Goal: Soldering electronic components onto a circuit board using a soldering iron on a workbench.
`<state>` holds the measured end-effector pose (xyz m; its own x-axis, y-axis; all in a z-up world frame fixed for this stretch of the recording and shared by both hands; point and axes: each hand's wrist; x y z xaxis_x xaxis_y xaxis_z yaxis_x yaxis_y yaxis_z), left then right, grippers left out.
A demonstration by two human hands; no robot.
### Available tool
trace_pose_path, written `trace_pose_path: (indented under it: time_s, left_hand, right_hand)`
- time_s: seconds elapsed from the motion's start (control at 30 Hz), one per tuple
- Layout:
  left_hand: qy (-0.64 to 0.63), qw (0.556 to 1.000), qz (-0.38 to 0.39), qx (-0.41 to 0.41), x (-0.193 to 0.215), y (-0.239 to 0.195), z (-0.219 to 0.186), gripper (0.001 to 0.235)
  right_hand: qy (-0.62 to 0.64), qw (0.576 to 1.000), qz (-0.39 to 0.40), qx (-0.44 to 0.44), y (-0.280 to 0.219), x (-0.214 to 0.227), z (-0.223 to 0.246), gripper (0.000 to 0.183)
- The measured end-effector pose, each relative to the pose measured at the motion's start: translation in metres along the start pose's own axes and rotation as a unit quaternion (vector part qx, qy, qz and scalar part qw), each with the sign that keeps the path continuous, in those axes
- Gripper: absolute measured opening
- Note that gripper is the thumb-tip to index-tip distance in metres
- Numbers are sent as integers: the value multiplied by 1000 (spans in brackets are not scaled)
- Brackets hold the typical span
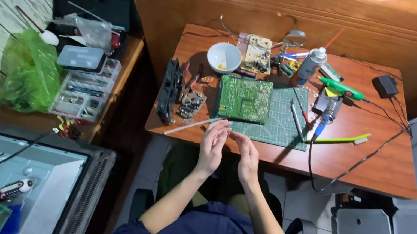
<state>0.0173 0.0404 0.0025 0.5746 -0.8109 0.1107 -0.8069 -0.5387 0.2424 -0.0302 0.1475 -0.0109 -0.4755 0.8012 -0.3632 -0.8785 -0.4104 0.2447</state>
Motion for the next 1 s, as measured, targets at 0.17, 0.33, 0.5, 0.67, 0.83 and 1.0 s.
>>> trace_pose_path:
  time_s: [0.17,0.33,0.5,0.67,0.83,1.0]
  left_hand:
    - [82,997,4,5,1,1,10,33]
    - [152,987,-34,-25,5,19,7,26]
    - [254,954,-97,-125,-7,51,9,22]
    - [262,946,-120,-151,-21,103,11,19]
    - [262,946,-122,-148,-29,109,23,20]
    - [281,934,-90,-203,-29,105,27,23]
  right_hand:
    - [-53,999,-2,-5,5,3,-1,24]
    - [-115,993,-23,0,29,21,-31,16]
    - [-104,992,-51,-44,58,27,-27,12]
    - [-69,995,-24,-61,90,42,-42,9]
    - [-66,996,-32,-59,92,42,-44,11]
    - [-83,996,-20,-40,88,36,-32,10]
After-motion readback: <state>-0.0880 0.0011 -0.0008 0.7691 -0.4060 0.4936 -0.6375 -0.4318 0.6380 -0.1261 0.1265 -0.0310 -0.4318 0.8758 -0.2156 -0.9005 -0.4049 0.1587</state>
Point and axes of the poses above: each hand's wrist, its own y-axis towards the middle knuckle, its own x-axis out of the back of the hand, z = x × y, and after that the axes turned 14 degrees about y, right-handed
